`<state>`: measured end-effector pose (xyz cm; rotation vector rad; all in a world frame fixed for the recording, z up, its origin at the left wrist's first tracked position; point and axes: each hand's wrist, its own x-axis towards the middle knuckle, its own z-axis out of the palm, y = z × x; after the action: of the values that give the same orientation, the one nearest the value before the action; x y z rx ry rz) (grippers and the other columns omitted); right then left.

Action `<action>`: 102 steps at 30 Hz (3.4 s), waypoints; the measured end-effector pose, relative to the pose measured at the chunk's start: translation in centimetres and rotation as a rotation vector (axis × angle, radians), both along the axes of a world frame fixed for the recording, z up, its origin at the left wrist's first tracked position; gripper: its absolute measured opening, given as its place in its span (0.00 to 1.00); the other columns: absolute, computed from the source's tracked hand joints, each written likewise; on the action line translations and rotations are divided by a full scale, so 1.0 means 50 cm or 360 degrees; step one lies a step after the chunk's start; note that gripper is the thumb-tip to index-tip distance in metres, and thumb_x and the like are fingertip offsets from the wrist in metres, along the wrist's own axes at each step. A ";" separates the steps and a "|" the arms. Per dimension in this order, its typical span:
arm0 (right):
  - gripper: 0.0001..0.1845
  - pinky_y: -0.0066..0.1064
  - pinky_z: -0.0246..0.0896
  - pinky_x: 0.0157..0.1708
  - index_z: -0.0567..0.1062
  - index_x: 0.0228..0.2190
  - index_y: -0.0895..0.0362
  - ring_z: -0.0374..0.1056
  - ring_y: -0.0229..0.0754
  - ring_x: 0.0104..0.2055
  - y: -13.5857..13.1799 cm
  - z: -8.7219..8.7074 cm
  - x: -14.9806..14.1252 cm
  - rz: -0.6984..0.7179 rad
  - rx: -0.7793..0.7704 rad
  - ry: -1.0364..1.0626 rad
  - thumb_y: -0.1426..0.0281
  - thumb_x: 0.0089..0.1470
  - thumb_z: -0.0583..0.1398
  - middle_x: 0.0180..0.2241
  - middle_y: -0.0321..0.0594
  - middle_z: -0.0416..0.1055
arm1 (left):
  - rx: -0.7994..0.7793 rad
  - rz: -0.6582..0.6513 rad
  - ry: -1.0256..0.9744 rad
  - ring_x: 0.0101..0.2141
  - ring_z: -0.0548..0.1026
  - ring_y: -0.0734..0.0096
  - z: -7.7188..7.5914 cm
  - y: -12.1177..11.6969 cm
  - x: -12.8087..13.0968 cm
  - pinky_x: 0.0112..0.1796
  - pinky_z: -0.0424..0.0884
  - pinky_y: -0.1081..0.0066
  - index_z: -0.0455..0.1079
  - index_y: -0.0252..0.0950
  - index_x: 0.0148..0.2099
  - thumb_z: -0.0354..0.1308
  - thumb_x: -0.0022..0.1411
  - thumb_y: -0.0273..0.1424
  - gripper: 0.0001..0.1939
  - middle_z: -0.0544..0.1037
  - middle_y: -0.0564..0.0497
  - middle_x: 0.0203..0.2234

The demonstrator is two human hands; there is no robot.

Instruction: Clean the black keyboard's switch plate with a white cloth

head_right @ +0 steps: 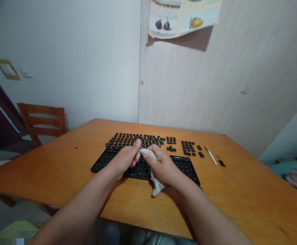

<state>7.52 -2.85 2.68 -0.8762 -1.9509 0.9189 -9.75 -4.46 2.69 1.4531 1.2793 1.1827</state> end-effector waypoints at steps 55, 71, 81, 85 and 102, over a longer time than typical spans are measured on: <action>0.09 0.25 0.47 0.20 0.69 0.30 0.55 0.54 0.32 0.20 0.005 0.010 -0.002 0.0030 -0.0700 0.0401 0.64 0.51 0.63 0.20 0.29 0.66 | 0.0644 -0.0420 0.0757 0.32 0.69 0.71 0.018 -0.011 -0.026 0.35 0.63 0.72 0.68 0.37 0.32 0.43 0.71 0.42 0.21 0.73 0.53 0.29; 0.12 0.26 0.46 0.20 0.71 0.32 0.55 0.53 0.34 0.21 0.018 -0.018 0.009 -0.0110 -0.0338 -0.0032 0.59 0.55 0.60 0.22 0.30 0.63 | 0.0579 0.0652 0.0206 0.25 0.71 0.71 -0.044 0.073 -0.252 0.30 0.66 0.73 0.70 0.36 0.29 0.51 0.64 0.51 0.24 0.74 0.52 0.22; 0.15 0.25 0.47 0.18 0.73 0.33 0.55 0.53 0.33 0.18 0.012 -0.009 -0.019 -0.0037 -0.0331 -0.0323 0.56 0.55 0.60 0.19 0.28 0.60 | 0.0466 0.0729 0.0024 0.22 0.70 0.72 -0.092 0.105 -0.292 0.27 0.65 0.72 0.69 0.36 0.28 0.50 0.63 0.53 0.26 0.72 0.53 0.19; 0.13 0.25 0.46 0.17 0.74 0.31 0.55 0.54 0.33 0.17 0.004 0.015 -0.054 0.0089 -0.0291 -0.0472 0.57 0.55 0.60 0.17 0.29 0.61 | 0.0377 0.0686 -0.0099 0.22 0.70 0.73 -0.089 0.105 -0.286 0.26 0.65 0.74 0.68 0.35 0.28 0.51 0.62 0.52 0.25 0.72 0.52 0.19; 0.07 0.30 0.57 0.36 0.76 0.34 0.53 0.69 0.41 0.36 0.018 0.014 -0.275 0.0371 0.0533 -0.1062 0.64 0.58 0.59 0.33 0.38 0.74 | 0.0102 0.0555 -0.0385 0.21 0.71 0.74 -0.078 0.094 -0.269 0.25 0.65 0.73 0.69 0.34 0.29 0.43 0.65 0.56 0.31 0.75 0.48 0.21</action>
<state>-6.22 -1.95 3.36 -0.8292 -2.7261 0.4127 -23.18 0.23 -1.23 1.1150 1.3675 1.5891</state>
